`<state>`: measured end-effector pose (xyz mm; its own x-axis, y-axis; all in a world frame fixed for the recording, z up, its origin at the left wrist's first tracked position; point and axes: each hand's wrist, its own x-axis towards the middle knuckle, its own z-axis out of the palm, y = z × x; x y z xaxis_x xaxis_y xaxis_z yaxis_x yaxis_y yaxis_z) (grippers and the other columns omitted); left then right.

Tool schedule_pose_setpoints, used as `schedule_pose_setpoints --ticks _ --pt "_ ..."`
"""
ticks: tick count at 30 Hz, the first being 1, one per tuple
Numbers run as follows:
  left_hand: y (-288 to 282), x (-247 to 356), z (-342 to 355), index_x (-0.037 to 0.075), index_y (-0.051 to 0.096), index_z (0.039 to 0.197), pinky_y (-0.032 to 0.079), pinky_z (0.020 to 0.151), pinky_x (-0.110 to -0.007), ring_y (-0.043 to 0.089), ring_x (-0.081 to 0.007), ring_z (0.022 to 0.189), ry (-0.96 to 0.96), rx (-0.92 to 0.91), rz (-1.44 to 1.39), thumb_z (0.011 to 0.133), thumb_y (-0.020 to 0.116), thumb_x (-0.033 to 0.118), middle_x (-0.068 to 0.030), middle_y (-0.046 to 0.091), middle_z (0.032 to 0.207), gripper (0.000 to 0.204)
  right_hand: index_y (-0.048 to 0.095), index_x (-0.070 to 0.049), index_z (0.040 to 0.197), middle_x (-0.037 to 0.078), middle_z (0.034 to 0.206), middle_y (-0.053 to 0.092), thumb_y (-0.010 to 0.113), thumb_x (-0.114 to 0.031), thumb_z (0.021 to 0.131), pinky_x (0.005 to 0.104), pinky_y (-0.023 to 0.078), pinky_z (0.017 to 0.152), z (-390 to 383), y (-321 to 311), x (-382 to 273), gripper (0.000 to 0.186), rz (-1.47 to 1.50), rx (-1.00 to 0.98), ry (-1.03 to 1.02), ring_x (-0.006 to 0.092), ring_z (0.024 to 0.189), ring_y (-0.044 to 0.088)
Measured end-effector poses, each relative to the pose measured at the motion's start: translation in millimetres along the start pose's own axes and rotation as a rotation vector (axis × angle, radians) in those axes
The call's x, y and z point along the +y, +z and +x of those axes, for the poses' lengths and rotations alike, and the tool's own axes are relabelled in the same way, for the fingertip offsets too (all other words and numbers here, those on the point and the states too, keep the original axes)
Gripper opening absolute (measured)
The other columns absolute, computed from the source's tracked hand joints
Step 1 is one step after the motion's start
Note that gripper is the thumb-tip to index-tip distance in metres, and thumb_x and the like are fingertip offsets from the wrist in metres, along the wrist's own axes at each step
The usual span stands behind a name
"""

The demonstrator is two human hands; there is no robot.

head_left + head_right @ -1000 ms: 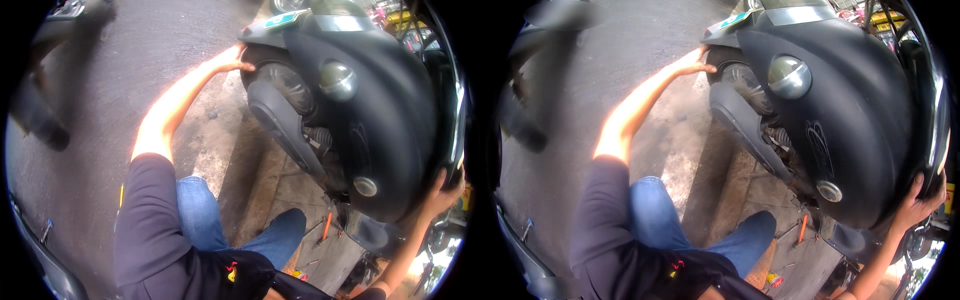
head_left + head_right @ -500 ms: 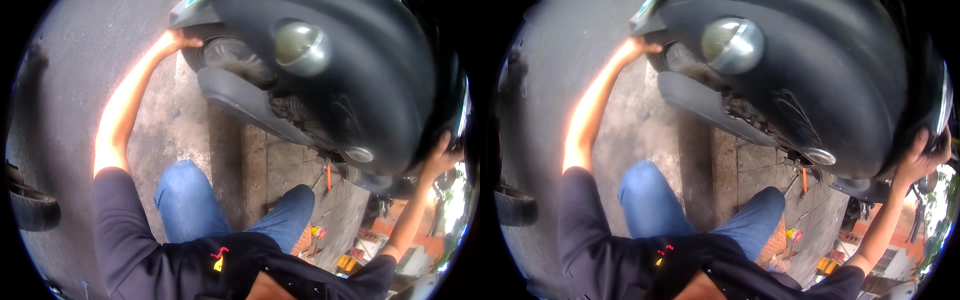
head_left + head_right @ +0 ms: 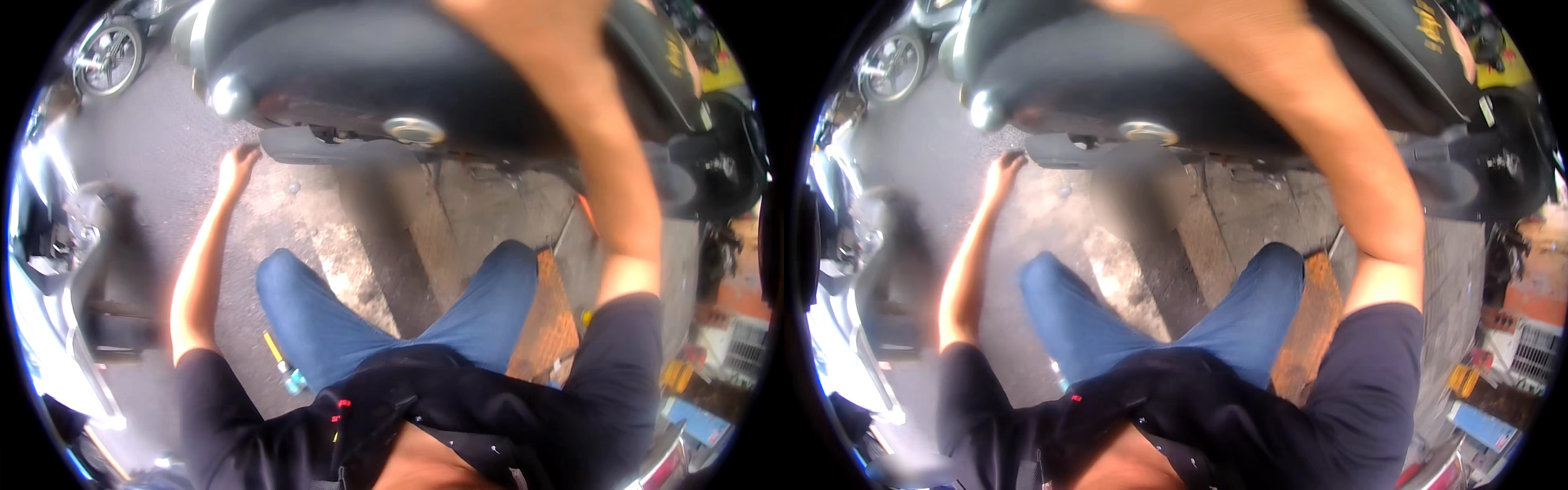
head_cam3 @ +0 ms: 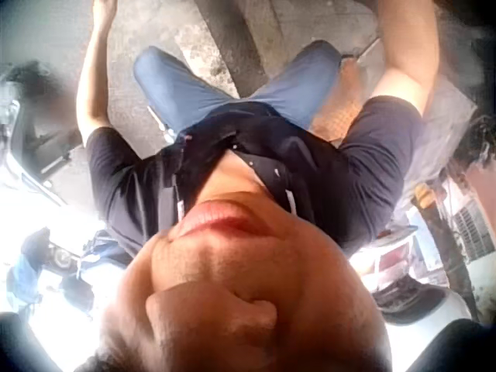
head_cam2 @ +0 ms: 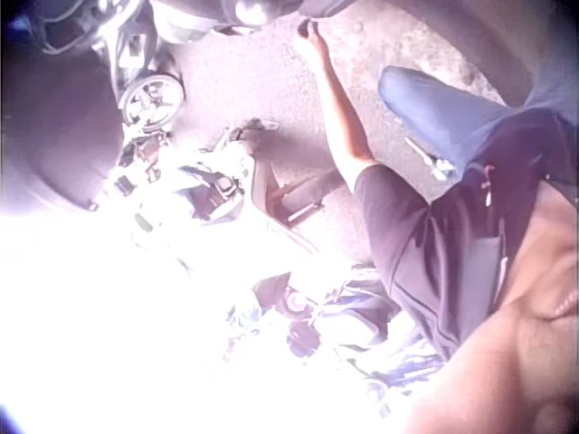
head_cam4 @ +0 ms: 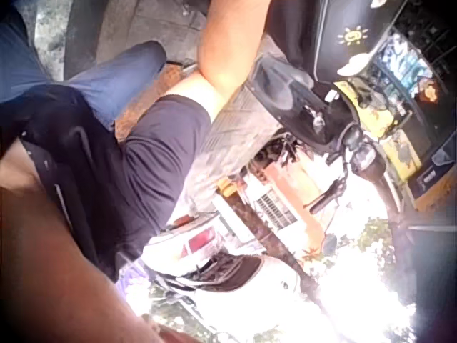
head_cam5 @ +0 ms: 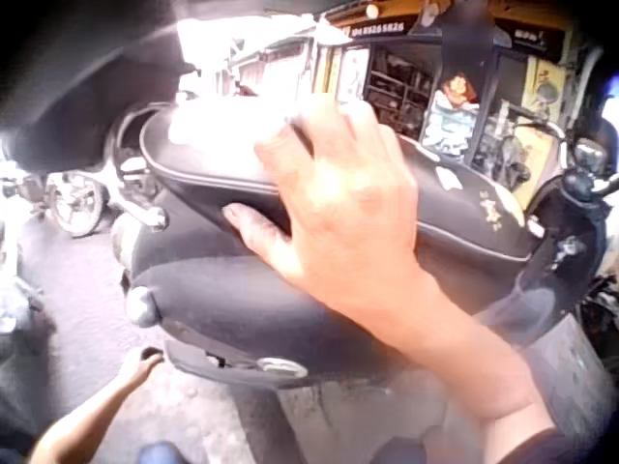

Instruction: The person unscrews panels from a scooter using a power drill, removes a rear license plate with a pair of shears, and sprays lubricant or cleaner onto the brake mechanism and handlebars before reattaching a mirror.

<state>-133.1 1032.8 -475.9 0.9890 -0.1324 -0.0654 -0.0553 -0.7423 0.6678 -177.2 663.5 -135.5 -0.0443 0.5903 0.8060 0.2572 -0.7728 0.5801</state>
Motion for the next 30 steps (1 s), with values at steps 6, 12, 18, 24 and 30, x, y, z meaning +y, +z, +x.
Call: schedule_pose_setpoints --ticks 6,12,18,24,30 --pt "-55 133 -146 0.002 0.056 0.122 0.042 0.095 -0.039 0.058 -0.0250 0.106 -0.305 -0.528 -0.513 0.095 0.041 0.046 -0.0142 0.064 0.111 0.054 0.064 -0.007 0.105 0.014 0.121 0.055 0.062 -0.034 0.073 0.0466 0.035 0.098 42 -68 -11 0.042 0.502 -0.749 0.493 0.0281 0.117 0.048" --pt "-34 357 -233 0.009 0.036 0.133 0.030 0.107 -0.039 0.035 -0.0230 0.127 -0.450 -0.726 -1.723 0.096 0.038 0.040 -0.0090 0.039 0.136 0.049 0.063 -0.007 0.100 0.013 0.102 0.059 0.062 -0.028 0.070 0.0478 0.037 0.093 43 -196 -53 0.036 1.263 -0.600 0.900 0.0300 0.100 0.052" --pt "-111 554 -203 0.008 0.047 0.123 0.042 0.098 -0.038 0.048 -0.0216 0.116 -0.657 -1.018 -1.680 0.095 0.045 0.036 -0.0091 0.051 0.123 0.040 0.063 -0.008 0.097 0.006 0.095 0.061 0.060 -0.033 0.081 0.0425 0.041 0.086 68 -241 115 0.030 0.839 -0.771 0.878 0.0284 0.091 0.054" --pt "-165 696 -68 0.004 0.057 0.110 0.049 0.081 -0.030 0.060 -0.0179 0.088 0.004 -0.917 -1.165 0.092 0.053 0.024 -0.0073 0.063 0.099 0.028 0.047 0.003 0.123 0.021 0.119 0.049 0.070 -0.033 0.072 0.0435 0.037 0.091 45 -380 339 0.066 -0.956 -0.942 1.291 0.0352 0.111 0.043" --pt "-121 840 80 -0.003 0.059 0.111 0.047 0.080 -0.029 0.060 -0.0167 0.092 0.550 -0.705 -0.610 0.085 0.060 0.017 -0.0109 0.065 0.100 0.032 0.047 -0.001 0.125 0.019 0.115 0.054 0.074 -0.041 0.068 0.0454 0.038 0.094 26 -429 424 0.074 -1.069 -1.309 1.622 0.0367 0.110 0.049"
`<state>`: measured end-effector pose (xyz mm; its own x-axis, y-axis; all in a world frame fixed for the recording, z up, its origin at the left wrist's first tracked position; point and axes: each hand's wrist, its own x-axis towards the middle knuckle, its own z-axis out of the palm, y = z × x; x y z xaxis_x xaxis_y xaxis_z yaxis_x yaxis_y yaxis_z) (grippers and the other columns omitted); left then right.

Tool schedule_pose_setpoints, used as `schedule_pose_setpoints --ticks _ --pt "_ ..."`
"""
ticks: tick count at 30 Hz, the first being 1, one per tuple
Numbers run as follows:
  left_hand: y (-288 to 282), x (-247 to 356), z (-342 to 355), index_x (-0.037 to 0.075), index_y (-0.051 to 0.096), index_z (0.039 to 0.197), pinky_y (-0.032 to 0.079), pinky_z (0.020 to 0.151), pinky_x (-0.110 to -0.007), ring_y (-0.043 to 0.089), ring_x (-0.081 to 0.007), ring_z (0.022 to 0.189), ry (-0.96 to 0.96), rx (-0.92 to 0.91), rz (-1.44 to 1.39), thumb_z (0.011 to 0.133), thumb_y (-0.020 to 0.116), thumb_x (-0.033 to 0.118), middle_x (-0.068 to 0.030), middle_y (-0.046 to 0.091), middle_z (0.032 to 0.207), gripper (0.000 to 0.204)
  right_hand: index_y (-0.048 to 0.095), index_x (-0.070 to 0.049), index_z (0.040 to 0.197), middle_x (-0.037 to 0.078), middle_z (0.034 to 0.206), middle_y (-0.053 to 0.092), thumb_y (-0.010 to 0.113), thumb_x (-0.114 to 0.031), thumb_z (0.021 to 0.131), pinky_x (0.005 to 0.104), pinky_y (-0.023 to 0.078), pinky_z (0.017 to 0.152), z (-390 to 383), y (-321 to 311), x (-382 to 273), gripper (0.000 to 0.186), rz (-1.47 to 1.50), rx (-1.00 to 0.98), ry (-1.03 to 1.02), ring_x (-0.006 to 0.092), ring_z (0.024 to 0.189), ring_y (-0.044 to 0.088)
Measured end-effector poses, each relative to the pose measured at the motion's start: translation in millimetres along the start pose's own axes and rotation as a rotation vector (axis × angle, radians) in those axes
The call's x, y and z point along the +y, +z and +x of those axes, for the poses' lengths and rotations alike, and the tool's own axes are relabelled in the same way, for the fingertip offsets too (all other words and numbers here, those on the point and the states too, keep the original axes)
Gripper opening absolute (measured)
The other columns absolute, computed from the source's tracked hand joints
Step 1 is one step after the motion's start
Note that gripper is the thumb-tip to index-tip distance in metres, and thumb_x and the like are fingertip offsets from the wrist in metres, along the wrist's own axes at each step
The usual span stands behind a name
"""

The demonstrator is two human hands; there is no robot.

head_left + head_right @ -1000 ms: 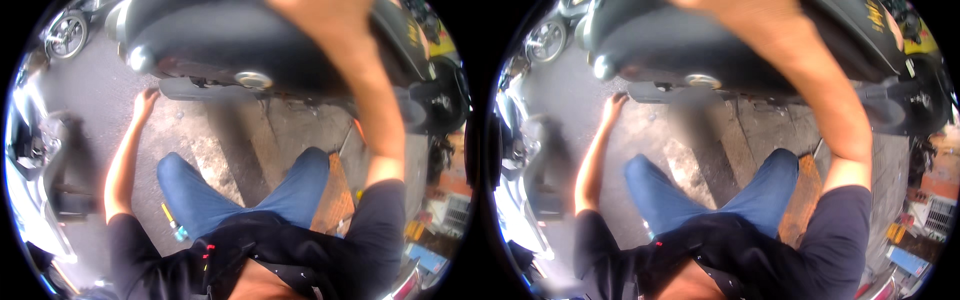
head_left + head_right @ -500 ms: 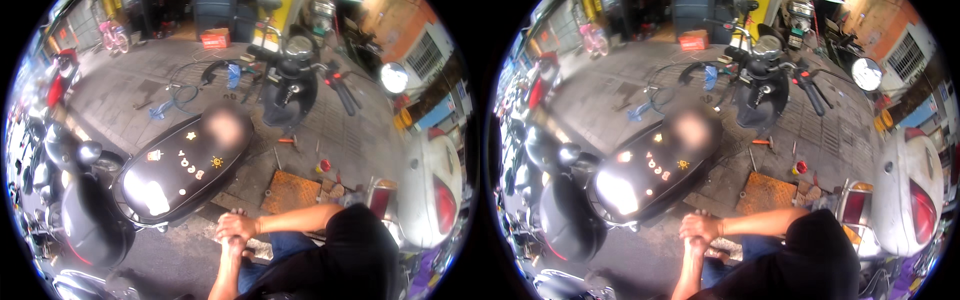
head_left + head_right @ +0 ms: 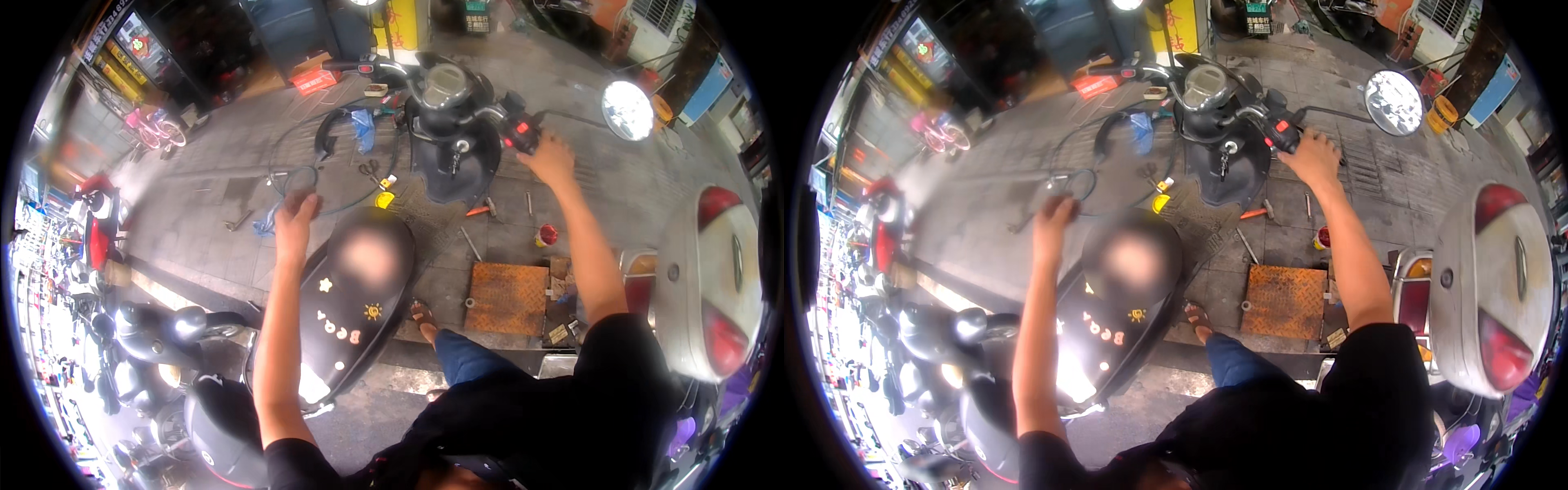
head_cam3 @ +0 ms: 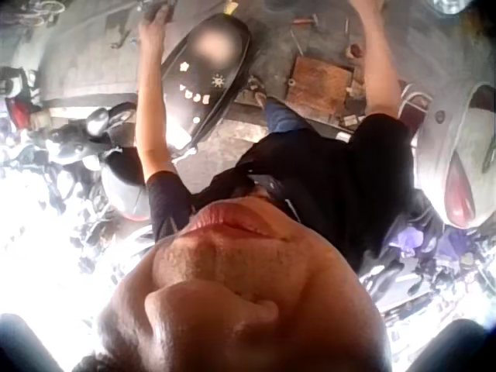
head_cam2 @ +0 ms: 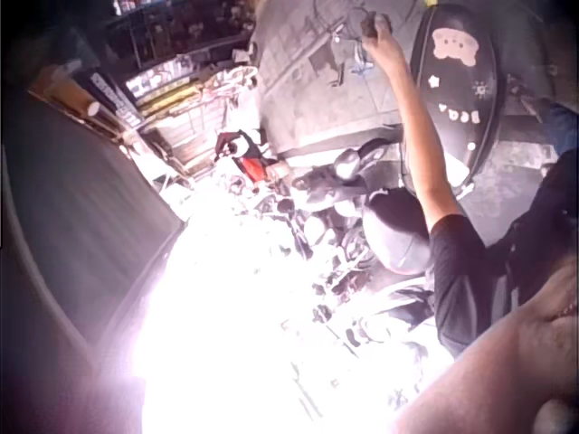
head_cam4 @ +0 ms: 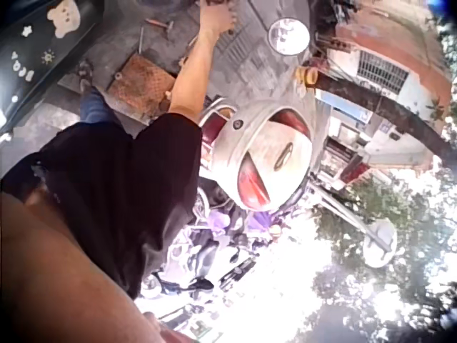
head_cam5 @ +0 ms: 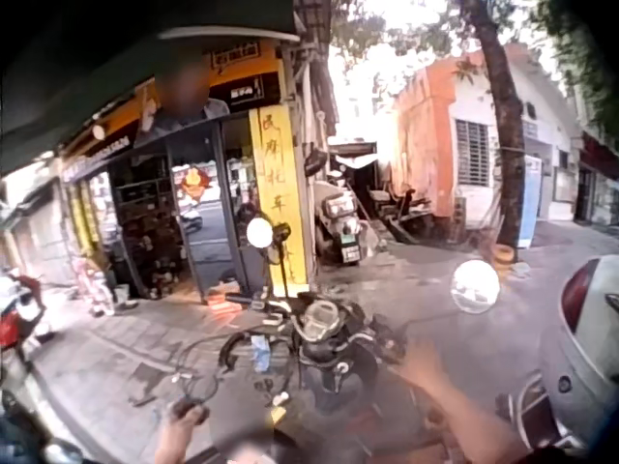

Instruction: The person unscrews panels from a scooter using a power drill, removes a rear license plate with a pair of shears, and sprays lubricant or cleaner onto the brake mechanism and handlebars before reattaching a mirror.

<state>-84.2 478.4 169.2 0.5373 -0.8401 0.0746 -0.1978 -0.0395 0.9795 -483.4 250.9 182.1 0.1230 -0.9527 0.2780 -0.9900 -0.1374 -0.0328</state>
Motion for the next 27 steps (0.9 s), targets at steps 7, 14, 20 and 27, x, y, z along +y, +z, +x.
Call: schedule_pose_setpoints --ticks 7,14,20,27 --pt "25 25 231 0.005 0.053 0.121 0.041 0.094 -0.040 0.050 -0.0334 0.114 0.535 -0.122 0.902 0.072 0.071 0.027 -0.0164 0.053 0.122 0.057 0.047 -0.003 0.127 0.013 0.111 0.056 0.077 -0.033 0.063 0.0421 0.041 0.091 42 -5 12 0.076 0.125 -0.128 -0.064 0.0319 0.107 0.052" --pt "61 -13 354 0.013 0.047 0.129 0.041 0.095 -0.039 0.051 -0.0328 0.114 0.514 -0.600 0.968 0.058 0.078 0.034 -0.0159 0.055 0.120 0.080 0.047 -0.005 0.127 0.011 0.111 0.054 0.079 -0.024 0.058 0.0411 0.042 0.089 96 0 24 0.078 -0.076 -0.009 -0.175 0.0306 0.104 0.051" --pt "66 -15 354 0.016 0.055 0.113 0.048 0.082 -0.042 0.060 -0.0325 0.097 0.411 -0.508 1.131 0.063 0.072 0.041 -0.0133 0.064 0.103 0.058 0.049 -0.002 0.123 0.014 0.111 0.054 0.077 -0.015 0.056 0.0419 0.042 0.088 102 4 20 0.074 -0.081 -0.016 -0.186 0.0345 0.102 0.050" --pt "65 -32 356 0.015 0.054 0.111 0.049 0.079 -0.044 0.061 -0.0343 0.093 0.591 -0.470 0.961 0.065 0.072 0.043 -0.0152 0.064 0.096 0.058 0.048 -0.002 0.125 0.017 0.126 0.048 0.076 -0.014 0.058 0.0439 0.038 0.097 104 -1 13 0.074 -0.061 -0.072 -0.110 0.0376 0.116 0.043"
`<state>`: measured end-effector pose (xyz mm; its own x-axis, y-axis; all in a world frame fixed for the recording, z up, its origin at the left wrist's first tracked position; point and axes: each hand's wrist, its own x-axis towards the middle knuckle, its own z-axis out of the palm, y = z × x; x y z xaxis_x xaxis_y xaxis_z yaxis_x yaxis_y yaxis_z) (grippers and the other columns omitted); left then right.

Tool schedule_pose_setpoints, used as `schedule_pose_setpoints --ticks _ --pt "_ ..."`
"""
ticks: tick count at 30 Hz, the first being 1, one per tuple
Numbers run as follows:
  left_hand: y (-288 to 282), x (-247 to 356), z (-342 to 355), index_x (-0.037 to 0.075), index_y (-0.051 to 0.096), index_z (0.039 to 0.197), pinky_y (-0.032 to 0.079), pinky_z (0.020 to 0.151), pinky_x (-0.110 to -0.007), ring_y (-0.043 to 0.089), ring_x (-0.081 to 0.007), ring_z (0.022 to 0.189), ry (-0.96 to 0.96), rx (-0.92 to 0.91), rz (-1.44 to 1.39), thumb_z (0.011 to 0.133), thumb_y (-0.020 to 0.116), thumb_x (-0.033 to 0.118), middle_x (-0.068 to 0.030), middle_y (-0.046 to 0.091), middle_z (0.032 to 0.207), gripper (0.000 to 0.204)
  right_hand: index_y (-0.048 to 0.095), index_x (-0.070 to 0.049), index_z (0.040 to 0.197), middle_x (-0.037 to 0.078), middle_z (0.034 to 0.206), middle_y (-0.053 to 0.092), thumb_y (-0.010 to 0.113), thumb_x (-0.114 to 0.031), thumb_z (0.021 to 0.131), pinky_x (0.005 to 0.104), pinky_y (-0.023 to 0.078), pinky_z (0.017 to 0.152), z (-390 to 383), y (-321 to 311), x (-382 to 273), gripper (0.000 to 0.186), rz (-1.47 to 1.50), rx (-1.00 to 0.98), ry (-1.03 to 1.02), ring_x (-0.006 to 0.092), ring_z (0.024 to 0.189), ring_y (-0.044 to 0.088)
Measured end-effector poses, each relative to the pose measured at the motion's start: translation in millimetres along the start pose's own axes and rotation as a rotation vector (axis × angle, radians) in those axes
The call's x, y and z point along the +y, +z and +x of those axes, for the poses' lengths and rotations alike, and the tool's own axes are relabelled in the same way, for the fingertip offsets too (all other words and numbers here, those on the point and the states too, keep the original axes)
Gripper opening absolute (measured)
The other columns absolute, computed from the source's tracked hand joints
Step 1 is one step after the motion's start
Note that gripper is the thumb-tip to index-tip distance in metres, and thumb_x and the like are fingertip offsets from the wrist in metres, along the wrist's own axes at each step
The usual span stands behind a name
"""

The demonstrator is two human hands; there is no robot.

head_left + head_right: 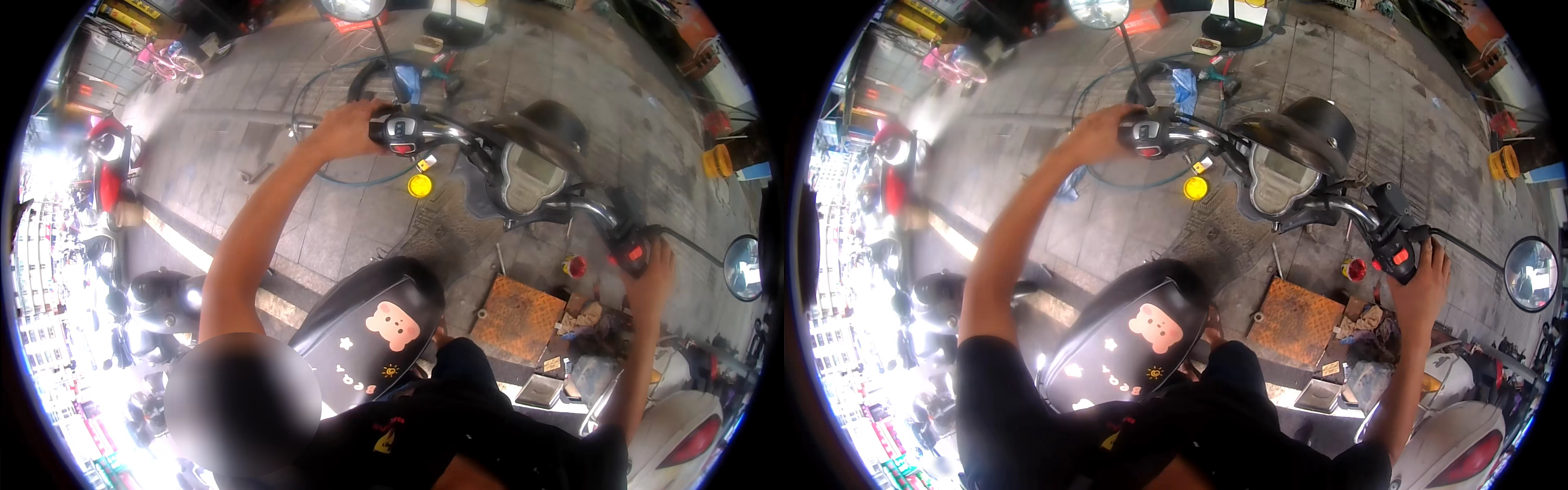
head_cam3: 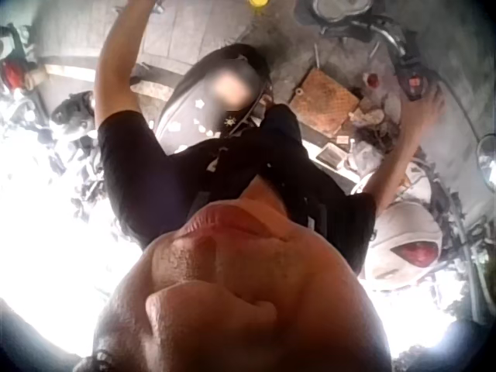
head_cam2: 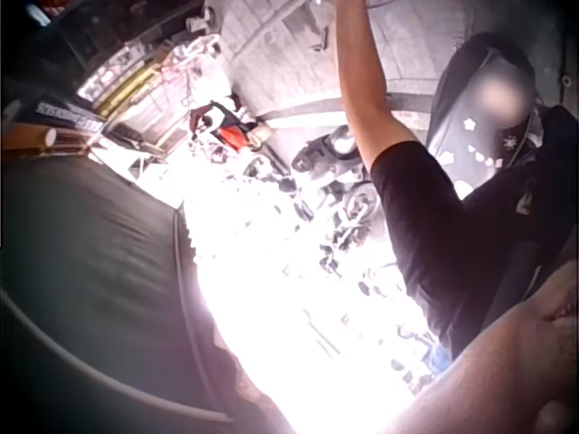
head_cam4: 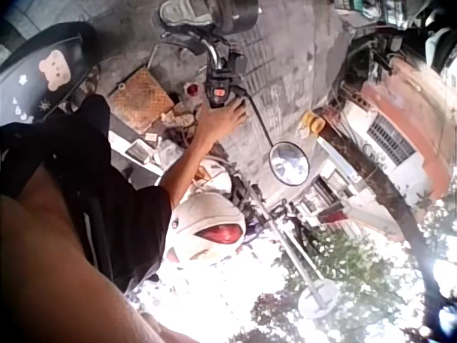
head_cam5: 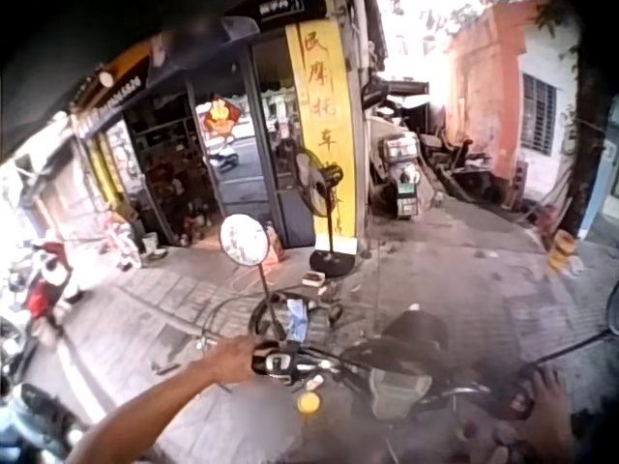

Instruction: The person unscrews panels from a scooter using a power drill, removes a rear license plate with a pair of shears, and sprays lubricant or cleaner onto the brake mechanism and handlebars before reattaching a mirror.

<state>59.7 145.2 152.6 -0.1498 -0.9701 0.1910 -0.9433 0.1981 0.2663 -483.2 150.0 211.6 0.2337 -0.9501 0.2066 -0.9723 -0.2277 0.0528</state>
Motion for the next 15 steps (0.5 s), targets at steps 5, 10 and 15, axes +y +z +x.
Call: schedule_pose_setpoints --ticks 5,10,15 --pt "-18 -4 0 0.013 0.051 0.118 0.049 0.082 -0.045 0.060 -0.0357 0.096 -0.151 -0.199 0.104 0.065 0.074 0.041 -0.0171 0.063 0.102 0.064 0.049 -0.002 0.124 0.017 0.127 0.048 0.075 -0.016 0.059 0.0439 0.039 0.096 -1 5 2 0.071 -0.032 0.021 -0.035 0.0379 0.117 0.044" --pt "-13 23 16 0.006 0.059 0.111 0.048 0.083 -0.042 0.064 -0.0296 0.092 -0.259 -0.294 0.110 0.060 0.073 0.041 -0.0195 0.065 0.100 0.064 0.048 -0.002 0.123 0.017 0.121 0.051 0.074 -0.022 0.063 0.0441 0.043 0.090 -4 6 10 0.068 -0.164 0.018 -0.094 0.0386 0.111 0.048" --pt "-7 6 1 0.006 0.059 0.109 0.048 0.081 -0.041 0.062 -0.0343 0.090 -0.034 -0.074 0.016 0.056 0.077 0.038 -0.0184 0.065 0.096 0.065 0.048 -0.005 0.127 0.013 0.121 0.053 0.070 -0.037 0.071 0.0443 0.044 0.089 -1 6 10 0.068 -0.189 0.023 -0.097 0.0354 0.108 0.052"
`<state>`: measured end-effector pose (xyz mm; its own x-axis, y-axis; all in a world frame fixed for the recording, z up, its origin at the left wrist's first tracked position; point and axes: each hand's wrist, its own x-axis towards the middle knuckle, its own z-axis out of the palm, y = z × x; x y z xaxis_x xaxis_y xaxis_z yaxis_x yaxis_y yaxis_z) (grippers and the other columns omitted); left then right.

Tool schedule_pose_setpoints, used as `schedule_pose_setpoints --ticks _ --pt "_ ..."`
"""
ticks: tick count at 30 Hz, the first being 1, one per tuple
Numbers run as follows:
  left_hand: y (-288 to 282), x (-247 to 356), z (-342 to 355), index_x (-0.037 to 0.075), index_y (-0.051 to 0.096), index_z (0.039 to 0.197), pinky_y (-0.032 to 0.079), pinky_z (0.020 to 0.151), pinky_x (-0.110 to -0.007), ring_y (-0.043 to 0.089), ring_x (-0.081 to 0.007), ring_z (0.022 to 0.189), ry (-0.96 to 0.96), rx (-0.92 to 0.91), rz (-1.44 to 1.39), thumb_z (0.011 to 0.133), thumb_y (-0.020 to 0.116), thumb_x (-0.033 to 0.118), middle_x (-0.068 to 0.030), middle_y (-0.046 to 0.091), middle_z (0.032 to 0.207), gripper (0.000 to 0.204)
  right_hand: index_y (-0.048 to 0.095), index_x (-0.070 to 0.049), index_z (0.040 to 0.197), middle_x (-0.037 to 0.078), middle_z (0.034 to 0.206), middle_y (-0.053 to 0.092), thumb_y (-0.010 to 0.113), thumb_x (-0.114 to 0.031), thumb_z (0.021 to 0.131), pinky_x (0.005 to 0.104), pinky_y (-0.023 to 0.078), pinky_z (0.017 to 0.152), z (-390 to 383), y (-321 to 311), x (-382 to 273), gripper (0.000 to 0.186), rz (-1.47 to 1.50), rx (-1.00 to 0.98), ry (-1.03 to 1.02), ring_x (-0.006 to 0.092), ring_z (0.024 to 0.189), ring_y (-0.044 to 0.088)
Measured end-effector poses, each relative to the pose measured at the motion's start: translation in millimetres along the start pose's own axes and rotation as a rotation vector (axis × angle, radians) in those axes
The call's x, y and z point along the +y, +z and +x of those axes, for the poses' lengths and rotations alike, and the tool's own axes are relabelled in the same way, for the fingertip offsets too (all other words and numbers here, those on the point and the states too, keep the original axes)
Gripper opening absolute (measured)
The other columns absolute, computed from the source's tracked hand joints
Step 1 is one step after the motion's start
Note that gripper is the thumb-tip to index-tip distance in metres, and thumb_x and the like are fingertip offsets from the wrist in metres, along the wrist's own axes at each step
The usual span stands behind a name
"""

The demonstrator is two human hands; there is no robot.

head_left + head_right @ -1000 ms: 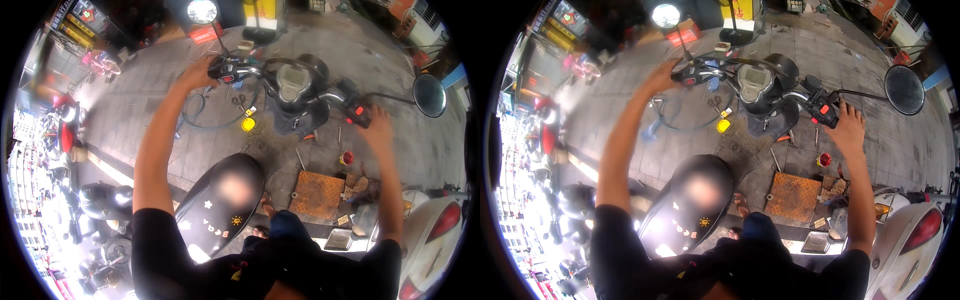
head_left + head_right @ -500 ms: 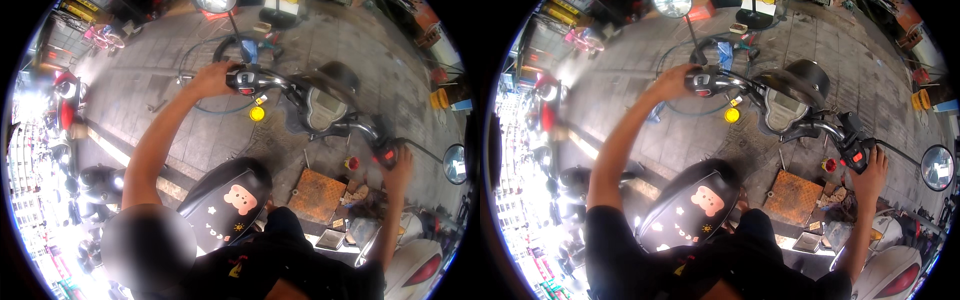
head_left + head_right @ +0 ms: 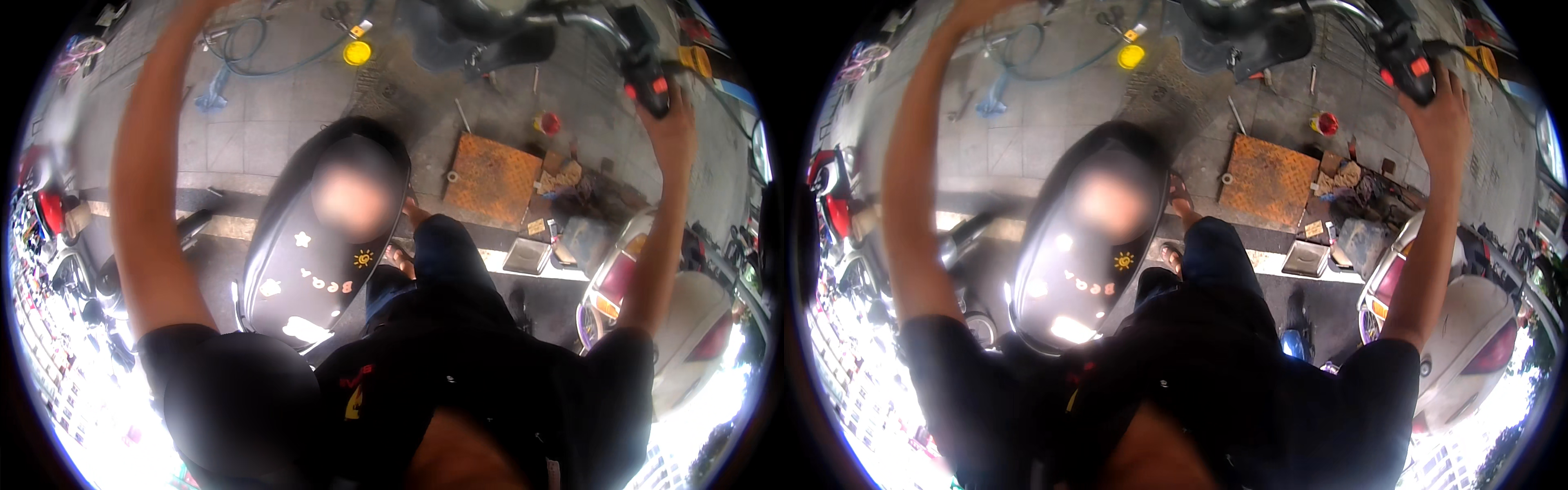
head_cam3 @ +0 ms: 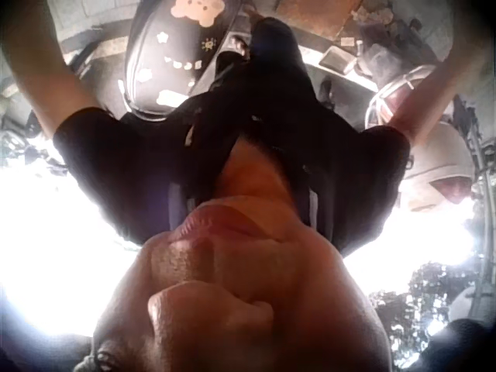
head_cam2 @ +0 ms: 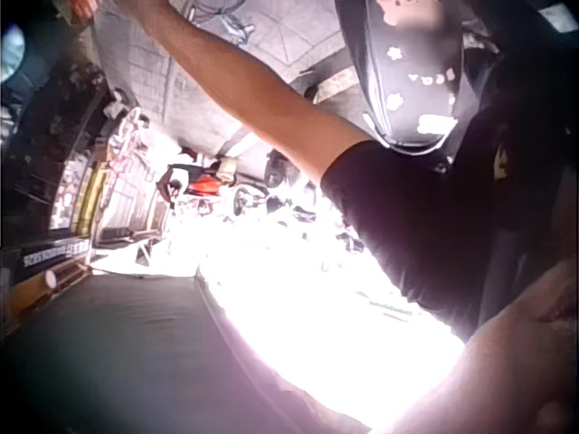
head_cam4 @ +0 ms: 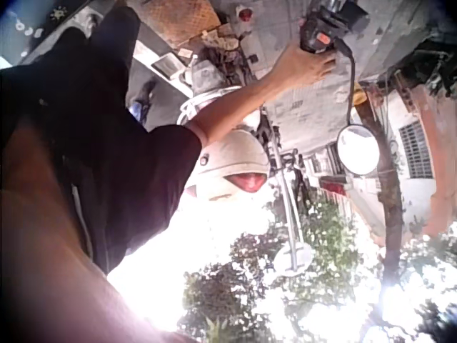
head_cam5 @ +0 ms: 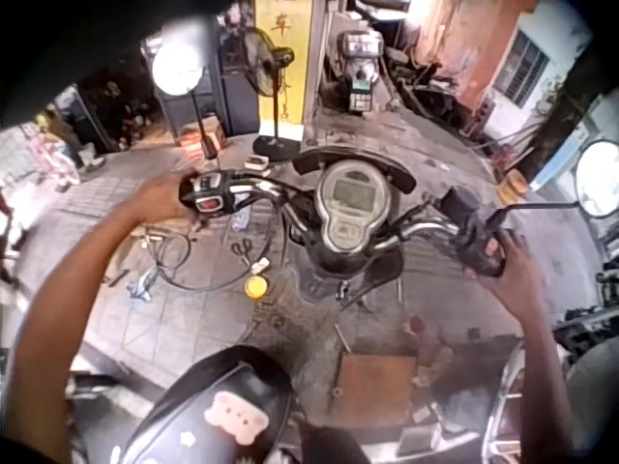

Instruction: The person unscrews panels from a scooter using a power drill, removes a rear license plate with a pair of shears, and sprays lubricant or cleaner onto the brake mechanism and handlebars before reattaching a mirror.

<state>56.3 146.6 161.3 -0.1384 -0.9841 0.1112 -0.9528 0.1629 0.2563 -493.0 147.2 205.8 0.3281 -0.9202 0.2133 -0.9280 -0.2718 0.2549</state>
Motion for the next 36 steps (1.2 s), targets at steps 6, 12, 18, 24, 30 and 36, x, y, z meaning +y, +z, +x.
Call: schedule_pose_setpoints --ticks 6,12,18,24,30,36 --pt "19 37 -30 0.001 0.044 0.126 0.044 0.091 -0.039 0.055 -0.0309 0.109 -0.152 0.402 0.112 0.061 0.080 0.039 -0.0202 0.058 0.114 0.083 0.049 -0.010 0.127 0.022 0.115 0.055 0.064 -0.044 0.077 0.0446 0.044 0.086 7 18 13 0.062 0.114 0.004 -0.069 0.0394 0.106 0.052" --pt "89 164 -248 0.008 0.058 0.114 0.047 0.081 -0.037 0.062 -0.0243 0.090 -0.256 0.637 -0.952 0.073 0.072 0.028 -0.0103 0.066 0.100 0.048 0.048 -0.006 0.129 0.021 0.122 0.053 0.057 -0.059 0.078 0.0445 0.043 0.091 -12 25 25 0.075 -0.163 0.405 -0.098 0.0391 0.111 0.051" --pt "146 285 -600 0.000 0.057 0.087 0.046 0.064 -0.035 0.060 -0.0226 0.068 -0.783 0.183 -1.006 0.083 0.061 0.016 -0.0139 0.062 0.074 0.017 0.059 0.002 0.108 0.012 0.103 0.065 0.061 -0.027 0.088 0.0313 0.046 0.082 -245 49 -161 0.035 0.847 -0.085 -0.224 0.0205 0.093 0.062" --pt "176 375 -965 0.013 0.063 0.103 0.050 0.078 -0.044 0.064 -0.0311 0.090 -1.314 -0.361 -0.564 0.080 0.062 0.036 -0.0151 0.066 0.093 0.032 0.060 0.001 0.094 0.003 0.079 0.061 0.063 -0.019 0.087 0.0262 0.047 0.068 -403 69 -305 0.022 1.040 -0.738 -0.532 0.0095 0.074 0.057" --pt "139 431 -1144 0.005 0.059 0.110 0.050 0.052 -0.032 0.060 -0.0179 0.060 -2.139 0.971 -0.746 0.086 0.060 0.024 -0.0090 0.064 0.076 0.031 0.055 0.002 0.084 0.004 0.076 0.058 0.057 -0.016 0.091 0.0258 0.047 0.066 -399 -26 -435 0.020 1.093 -0.546 -0.768 0.0117 0.072 0.059" --pt "182 411 -1195 0.005 0.057 0.113 0.045 0.046 -0.024 0.054 -0.0111 0.053 -2.185 1.203 -1.156 0.087 0.062 0.024 -0.0046 0.060 0.072 0.032 0.048 0.001 0.121 0.008 0.085 0.062 0.055 -0.017 0.092 0.0257 0.049 0.072 -466 -166 -529 0.035 1.264 -0.727 -0.884 0.0128 0.077 0.060"
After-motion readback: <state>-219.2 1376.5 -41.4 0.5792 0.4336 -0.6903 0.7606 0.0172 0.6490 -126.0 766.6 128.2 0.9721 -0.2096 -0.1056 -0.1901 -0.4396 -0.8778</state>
